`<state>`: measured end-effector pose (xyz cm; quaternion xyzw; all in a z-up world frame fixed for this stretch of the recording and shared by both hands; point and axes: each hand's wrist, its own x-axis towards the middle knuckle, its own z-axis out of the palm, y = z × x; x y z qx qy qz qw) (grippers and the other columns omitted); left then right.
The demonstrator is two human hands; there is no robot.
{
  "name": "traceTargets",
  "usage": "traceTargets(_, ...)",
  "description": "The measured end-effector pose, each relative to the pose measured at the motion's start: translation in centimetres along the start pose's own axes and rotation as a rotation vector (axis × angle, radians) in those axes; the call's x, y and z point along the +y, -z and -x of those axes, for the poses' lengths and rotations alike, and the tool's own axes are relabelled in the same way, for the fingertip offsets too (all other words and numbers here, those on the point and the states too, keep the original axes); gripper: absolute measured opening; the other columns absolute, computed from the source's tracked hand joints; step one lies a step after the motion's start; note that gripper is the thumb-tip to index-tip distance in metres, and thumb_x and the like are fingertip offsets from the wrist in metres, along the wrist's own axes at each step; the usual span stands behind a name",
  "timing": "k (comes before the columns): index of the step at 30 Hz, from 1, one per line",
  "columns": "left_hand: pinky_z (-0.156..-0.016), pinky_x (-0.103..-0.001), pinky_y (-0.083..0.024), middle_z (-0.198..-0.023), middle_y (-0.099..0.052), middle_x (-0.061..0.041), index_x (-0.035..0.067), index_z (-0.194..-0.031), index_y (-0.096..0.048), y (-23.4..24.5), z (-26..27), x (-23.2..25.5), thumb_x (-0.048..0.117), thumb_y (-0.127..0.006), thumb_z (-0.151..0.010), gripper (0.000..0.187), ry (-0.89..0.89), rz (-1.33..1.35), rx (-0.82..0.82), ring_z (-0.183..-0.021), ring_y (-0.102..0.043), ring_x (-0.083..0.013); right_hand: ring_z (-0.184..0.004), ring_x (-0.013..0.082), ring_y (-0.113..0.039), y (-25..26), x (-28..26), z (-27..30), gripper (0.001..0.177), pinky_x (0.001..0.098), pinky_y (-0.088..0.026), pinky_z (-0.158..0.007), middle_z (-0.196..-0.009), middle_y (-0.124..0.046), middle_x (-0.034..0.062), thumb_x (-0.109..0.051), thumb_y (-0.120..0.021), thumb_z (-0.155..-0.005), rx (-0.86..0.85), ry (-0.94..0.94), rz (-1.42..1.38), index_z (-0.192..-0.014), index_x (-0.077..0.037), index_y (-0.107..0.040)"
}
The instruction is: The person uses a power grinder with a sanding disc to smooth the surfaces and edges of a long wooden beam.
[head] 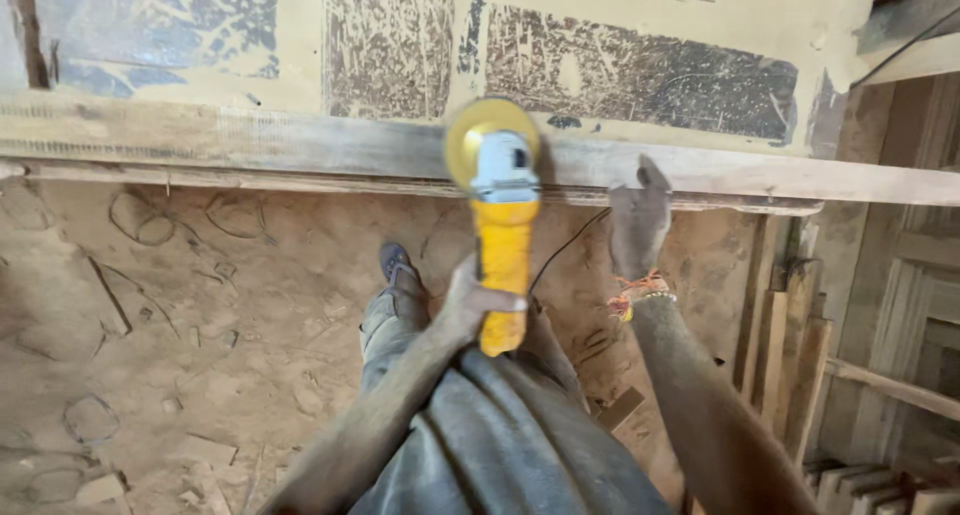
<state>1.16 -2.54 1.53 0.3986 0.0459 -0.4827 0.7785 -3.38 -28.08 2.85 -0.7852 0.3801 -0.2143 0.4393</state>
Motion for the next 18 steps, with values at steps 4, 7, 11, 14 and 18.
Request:
traceTargets(4,-0.075,-0.04,-0.06,-0.093,-0.071,-0.014,-0.005,-0.113,-0.063,1.7,2.7,4.0,0.002,-0.079,-0.069,0.047,-0.071,0.028,0.032,-0.081,-0.071,-0.0264,-0.142,0.0375,-0.043,-1.1,-0.6,-0.4,0.087,0.0476,-0.034,-0.12,-0.15,-0.048,0.024,-0.044,-0.082,-0.084,-0.354,0.317,0.58,-0.148,0.002,-0.044)
traceTargets(7,-0.075,-0.041,-0.061,-0.095,-0.071,-0.017,-0.007,-0.116,-0.063,2.1,4.5,6.3,0.005,-0.074,-0.067,0.051,-0.189,0.036,0.166,-0.082,-0.071,-0.0286,-0.142,0.0323,-0.041,-5.3,-2.9,-2.2,0.09,0.0509,-0.026,-0.119,-0.151,-0.048,0.0165,-0.057,-0.083,-0.077,-0.579,0.464,0.836,-0.143,-0.007,-0.049)
traceTargets(11,-0.085,-0.043,-0.06,-0.106,-0.068,-0.018,-0.005,-0.128,-0.054,2.4,6.7,7.5,0.011,-0.073,-0.064,0.069,-0.302,0.011,0.371,-0.094,-0.069,-0.0312,-0.137,0.0343,-0.045,-10.8,-5.0,-4.7,0.117,0.0558,-0.029,-0.11,-0.151,-0.048,0.018,-0.06,-0.085,-0.062,-0.737,0.621,0.965,-0.154,-0.008,-0.036)
traceTargets(14,-0.088,-0.047,-0.059,-0.106,-0.067,-0.019,-0.004,-0.129,-0.053,1.9,7.9,6.5,0.011,-0.072,-0.061,0.072,-0.411,0.048,0.48,-0.096,-0.069,-0.0334,-0.129,0.0318,-0.055,-11.4,-4.1,-6.2,0.098,0.0508,-0.042,-0.109,-0.141,-0.059,0.0135,-0.047,-0.078,-0.08,-0.882,0.531,0.974,-0.162,-0.014,-0.035)
traceTargets(18,-0.089,-0.051,-0.059,-0.107,-0.066,-0.018,-0.002,-0.132,-0.052,-0.7,8.8,4.2,0.009,-0.07,-0.06,0.075,-0.515,0.103,0.631,-0.097,-0.069,-0.0356,-0.123,0.0337,-0.056,-11.3,-1.3,-7.4,0.09,0.0551,-0.041,-0.101,-0.131,-0.062,0.0134,-0.056,-0.078,-0.076,-0.875,0.622,0.899,-0.148,-0.013,-0.044)
